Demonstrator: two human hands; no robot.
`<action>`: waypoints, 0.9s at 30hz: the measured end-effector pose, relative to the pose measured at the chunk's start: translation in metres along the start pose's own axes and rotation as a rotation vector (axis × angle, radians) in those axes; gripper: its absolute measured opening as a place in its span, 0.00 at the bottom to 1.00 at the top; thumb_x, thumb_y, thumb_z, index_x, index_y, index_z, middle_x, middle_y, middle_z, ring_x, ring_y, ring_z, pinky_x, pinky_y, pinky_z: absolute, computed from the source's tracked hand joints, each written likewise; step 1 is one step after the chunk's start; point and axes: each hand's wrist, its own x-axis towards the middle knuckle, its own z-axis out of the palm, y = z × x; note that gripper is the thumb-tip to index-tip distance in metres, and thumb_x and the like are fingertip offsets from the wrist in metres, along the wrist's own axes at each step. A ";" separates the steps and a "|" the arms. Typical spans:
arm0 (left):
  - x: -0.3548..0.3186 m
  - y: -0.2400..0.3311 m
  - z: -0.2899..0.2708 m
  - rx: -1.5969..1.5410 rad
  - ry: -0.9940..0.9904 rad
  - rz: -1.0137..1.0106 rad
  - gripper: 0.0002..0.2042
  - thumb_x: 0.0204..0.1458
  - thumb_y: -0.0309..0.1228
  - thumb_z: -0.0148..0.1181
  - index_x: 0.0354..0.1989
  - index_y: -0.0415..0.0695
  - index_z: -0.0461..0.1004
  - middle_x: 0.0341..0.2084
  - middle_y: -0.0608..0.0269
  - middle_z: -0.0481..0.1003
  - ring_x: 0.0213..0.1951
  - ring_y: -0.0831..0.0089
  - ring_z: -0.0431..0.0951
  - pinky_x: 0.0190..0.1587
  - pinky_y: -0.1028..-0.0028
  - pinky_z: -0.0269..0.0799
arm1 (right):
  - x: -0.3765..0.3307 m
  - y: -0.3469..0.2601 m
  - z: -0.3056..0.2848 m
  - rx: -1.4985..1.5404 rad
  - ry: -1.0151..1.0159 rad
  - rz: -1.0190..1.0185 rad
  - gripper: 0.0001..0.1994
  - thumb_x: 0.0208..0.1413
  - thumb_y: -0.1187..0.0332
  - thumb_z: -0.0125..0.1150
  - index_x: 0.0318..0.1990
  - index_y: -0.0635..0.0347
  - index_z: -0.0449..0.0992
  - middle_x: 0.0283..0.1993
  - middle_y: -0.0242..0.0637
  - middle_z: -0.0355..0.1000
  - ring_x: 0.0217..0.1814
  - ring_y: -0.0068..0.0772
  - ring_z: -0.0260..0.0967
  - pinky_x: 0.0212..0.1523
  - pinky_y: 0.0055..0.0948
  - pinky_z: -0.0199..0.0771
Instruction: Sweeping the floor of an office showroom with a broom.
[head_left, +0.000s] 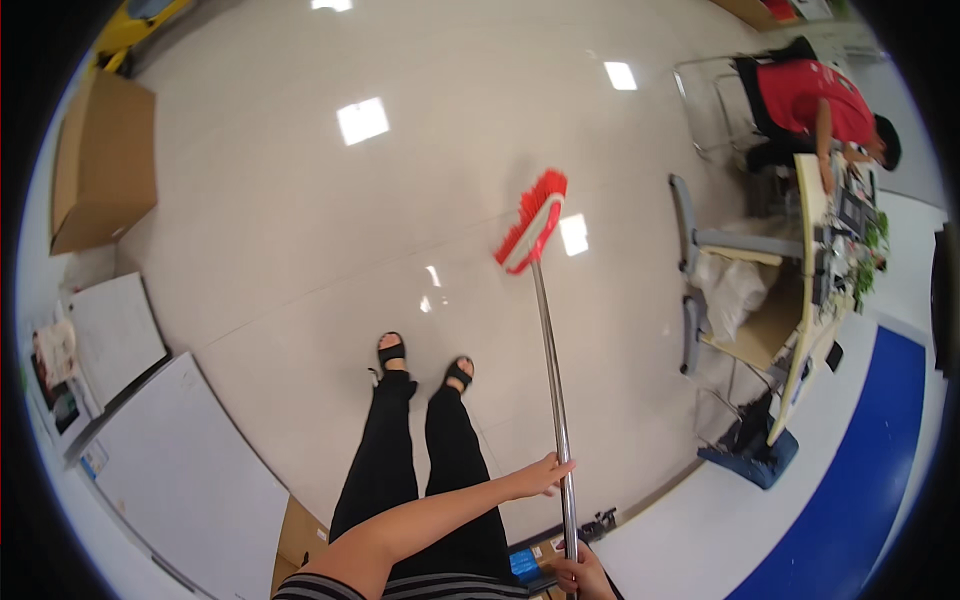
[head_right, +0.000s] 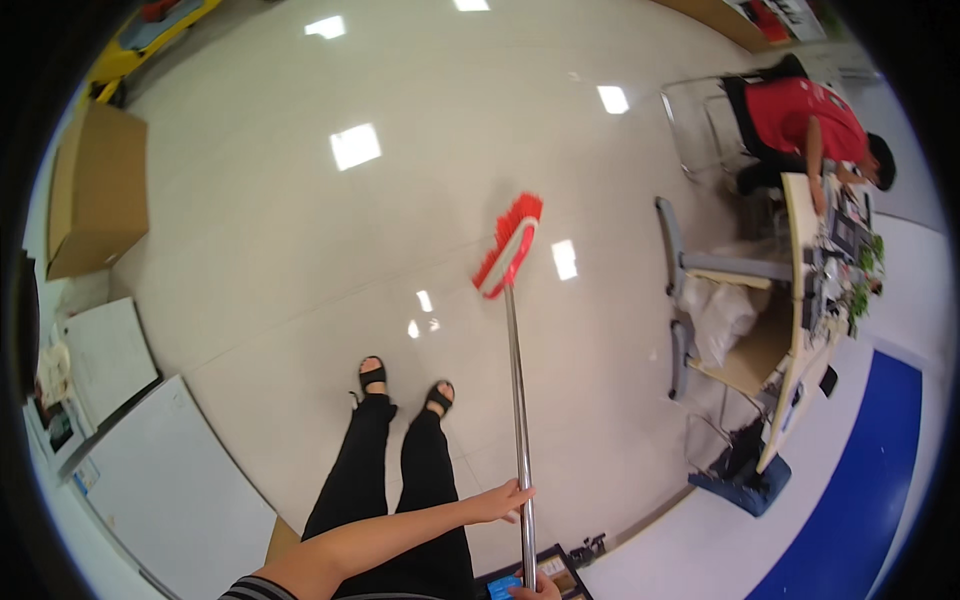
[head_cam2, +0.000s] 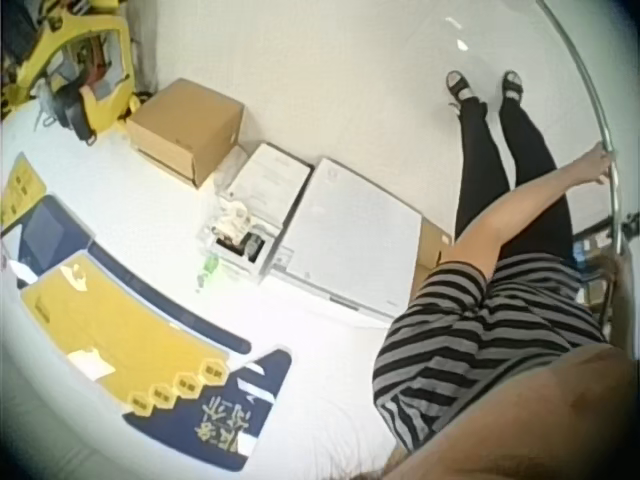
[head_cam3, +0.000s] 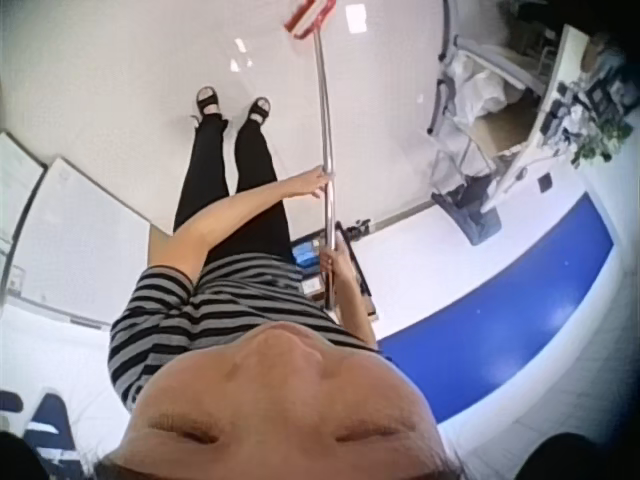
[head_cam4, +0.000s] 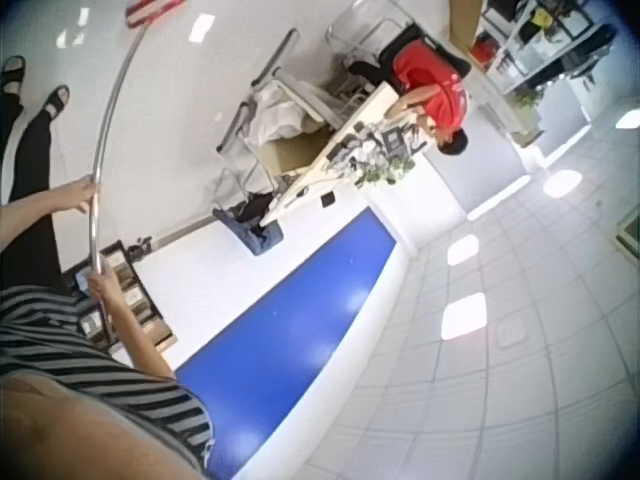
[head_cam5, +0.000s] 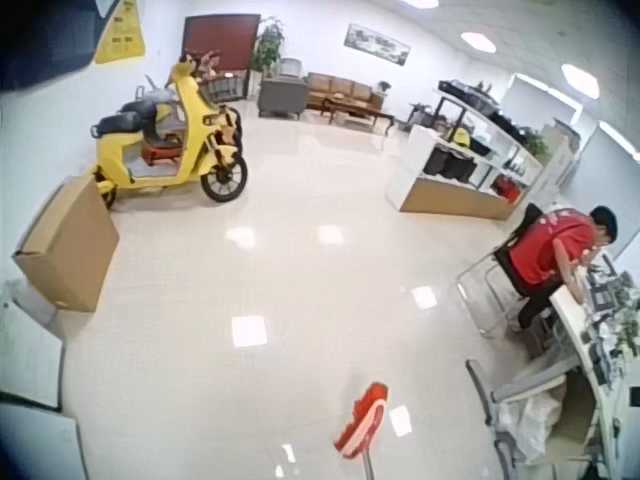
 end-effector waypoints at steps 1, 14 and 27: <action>0.001 -0.012 0.001 0.062 -0.036 0.001 0.24 0.51 0.50 0.43 0.47 0.43 0.57 0.34 0.59 0.69 0.34 0.75 0.71 0.30 0.75 0.68 | -0.004 0.012 -0.013 0.016 0.123 -0.042 0.03 0.50 0.72 0.45 0.29 0.61 0.63 0.12 0.24 0.50 0.08 0.15 0.47 0.06 0.13 0.46; -0.178 -0.070 -0.257 -0.062 1.381 0.218 0.12 0.51 0.31 0.40 0.44 0.45 0.62 0.22 0.63 0.69 0.23 0.81 0.67 0.27 0.81 0.65 | 0.303 -0.229 -0.285 0.644 0.169 0.424 0.10 0.46 0.73 0.46 0.16 0.59 0.58 0.09 0.26 0.54 0.08 0.17 0.50 0.08 0.13 0.53; -0.052 -0.028 -0.101 -0.031 1.497 -0.096 0.10 0.49 0.24 0.38 0.37 0.42 0.66 0.20 0.61 0.71 0.20 0.77 0.71 0.20 0.79 0.66 | 0.316 -0.509 -0.112 -0.152 0.037 -0.026 0.07 0.38 0.78 0.44 0.14 0.57 0.58 0.10 0.31 0.53 0.10 0.25 0.50 0.12 0.22 0.50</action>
